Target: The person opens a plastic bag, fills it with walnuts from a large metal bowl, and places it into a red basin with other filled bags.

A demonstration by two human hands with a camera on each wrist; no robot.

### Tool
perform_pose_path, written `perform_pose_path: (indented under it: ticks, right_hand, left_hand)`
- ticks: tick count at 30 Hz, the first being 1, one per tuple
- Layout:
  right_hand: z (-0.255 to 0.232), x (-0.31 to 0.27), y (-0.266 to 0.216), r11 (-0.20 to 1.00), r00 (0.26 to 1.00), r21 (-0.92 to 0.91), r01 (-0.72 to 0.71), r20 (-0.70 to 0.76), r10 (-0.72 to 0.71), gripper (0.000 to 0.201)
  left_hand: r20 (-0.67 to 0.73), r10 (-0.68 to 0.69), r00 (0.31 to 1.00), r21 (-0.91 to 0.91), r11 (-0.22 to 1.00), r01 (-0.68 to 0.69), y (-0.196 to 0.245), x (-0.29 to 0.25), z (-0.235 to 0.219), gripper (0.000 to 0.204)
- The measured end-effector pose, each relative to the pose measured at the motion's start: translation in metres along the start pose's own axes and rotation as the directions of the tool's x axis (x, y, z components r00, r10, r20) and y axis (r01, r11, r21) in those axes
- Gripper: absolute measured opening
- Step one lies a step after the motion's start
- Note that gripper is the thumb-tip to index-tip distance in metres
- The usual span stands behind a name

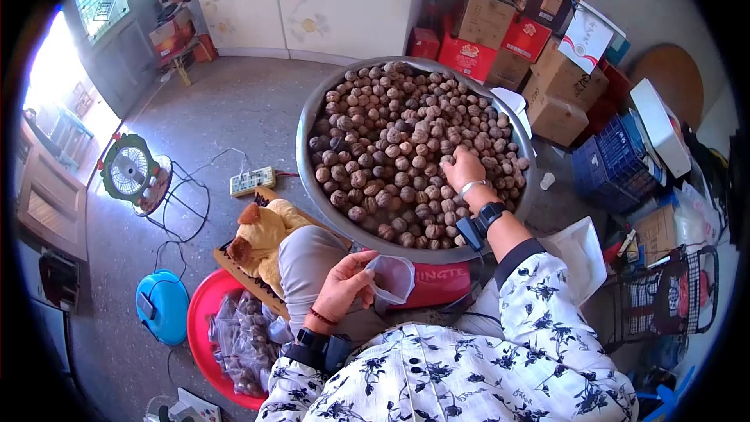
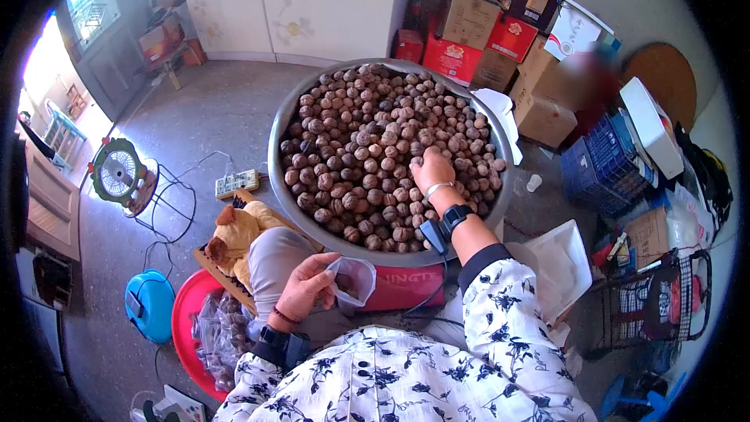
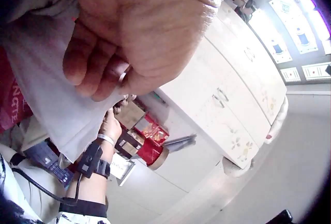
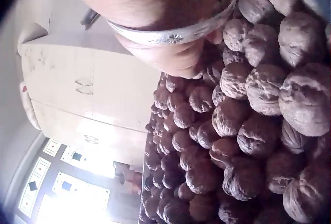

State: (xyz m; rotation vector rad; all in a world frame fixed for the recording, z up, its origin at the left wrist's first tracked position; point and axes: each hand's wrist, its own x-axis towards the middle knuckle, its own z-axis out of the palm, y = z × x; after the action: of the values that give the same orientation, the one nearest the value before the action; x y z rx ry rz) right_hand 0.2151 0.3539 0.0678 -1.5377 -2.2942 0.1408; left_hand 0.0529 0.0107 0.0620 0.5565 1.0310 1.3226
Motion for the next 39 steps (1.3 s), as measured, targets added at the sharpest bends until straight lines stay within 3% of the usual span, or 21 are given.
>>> perform_pose_path:
  ticks: [4, 6, 8, 11, 16, 20, 22, 26, 28, 30, 31, 32, 35, 36, 38, 39]
  right_hand:
    - [-0.009, -0.009, 0.001, 0.987, 0.999, 0.16, -0.022, 0.033, 0.017, 0.031]
    - [-0.011, -0.017, 0.001, 0.93, 0.998, 0.363, 0.049, 0.011, -0.058, 0.03]
    - [-0.012, -0.025, 0.002, 0.916, 0.997, 0.402, 0.019, 0.058, -0.046, 0.032]
    - [-0.003, -0.036, 0.007, 0.794, 0.986, 0.601, 0.093, 0.054, -0.157, 0.035]
    - [-0.049, -0.075, -0.031, 0.629, 0.926, 0.777, 0.015, 0.227, -0.302, 0.03]
    - [-0.072, -0.101, -0.053, 0.621, 0.857, 0.78, 0.08, 0.265, -0.442, 0.025]
    - [-0.081, -0.108, -0.062, 0.603, 0.801, 0.755, 0.258, 0.182, -0.57, 0.026]
    - [-0.102, -0.123, -0.076, 0.559, 0.719, 0.73, 0.393, 0.136, -0.682, 0.031]
    - [-0.102, -0.128, -0.077, 0.554, 0.688, 0.734, 0.392, 0.166, -0.706, 0.033]
    - [-0.101, -0.13, -0.075, 0.529, 0.629, 0.796, 0.295, 0.255, -0.735, 0.035]
    - [-0.098, -0.125, -0.072, 0.511, 0.632, 0.739, 0.439, 0.151, -0.76, 0.032]
    - [-0.094, -0.12, -0.067, 0.516, 0.633, 0.733, 0.444, 0.151, -0.759, 0.032]
    - [-0.09, -0.106, -0.058, 0.692, 0.822, 0.647, 0.319, 0.175, -0.542, 0.021]
    - [-0.081, -0.096, -0.049, 0.716, 0.847, 0.621, 0.319, 0.151, -0.509, 0.021]
    - [-0.076, -0.082, -0.041, 0.771, 0.926, 0.634, 0.062, 0.251, -0.28, 0.02]
    - [-0.068, -0.072, -0.033, 0.802, 0.951, 0.583, 0.134, 0.154, -0.27, 0.019]
  left_hand:
    - [0.004, 0.005, 1.0, -0.009, 1.0, -0.005, 0.0, -0.001, 0.001, 0.038]
    - [-0.001, 0.015, 1.0, 0.005, 1.0, -0.015, 0.0, -0.001, 0.001, 0.038]
    - [-0.011, 0.019, 1.0, 0.011, 1.0, -0.019, -0.002, 0.001, 0.002, 0.037]
    - [-0.016, 0.03, 0.999, 0.022, 0.999, -0.03, -0.001, 0.002, 0.002, 0.037]
    - [-0.007, 0.049, 0.999, 0.014, 0.999, -0.049, -0.004, 0.002, -0.001, 0.037]
    - [-0.025, 0.05, 0.998, 0.02, 0.999, -0.049, -0.006, 0.004, -0.002, 0.037]
    - [-0.038, 0.034, 0.999, 0.01, 0.999, -0.034, -0.005, 0.005, -0.001, 0.037]
    - [-0.047, 0.037, 0.998, -0.007, 0.999, -0.037, -0.005, 0.004, 0.0, 0.036]
    - [-0.052, 0.045, 0.998, -0.005, 0.999, -0.045, -0.006, 0.004, 0.0, 0.036]
    - [-0.054, 0.043, 0.998, -0.015, 0.999, -0.043, -0.006, 0.006, 0.0, 0.036]
    - [-0.045, 0.047, 0.998, -0.016, 0.999, -0.048, -0.006, 0.007, 0.0, 0.036]
    - [-0.054, 0.042, 0.998, -0.001, 0.999, -0.042, -0.006, 0.006, 0.0, 0.037]
    - [-0.059, 0.041, 0.997, 0.011, 0.999, -0.041, -0.006, 0.005, 0.001, 0.037]
    - [-0.057, 0.043, 0.997, 0.007, 0.999, -0.043, -0.005, 0.005, 0.001, 0.038]
    - [-0.057, 0.044, 0.997, 0.018, 0.999, -0.043, -0.004, 0.004, 0.001, 0.038]
    - [-0.061, 0.042, 0.997, 0.028, 0.999, -0.04, -0.004, 0.004, 0.001, 0.039]
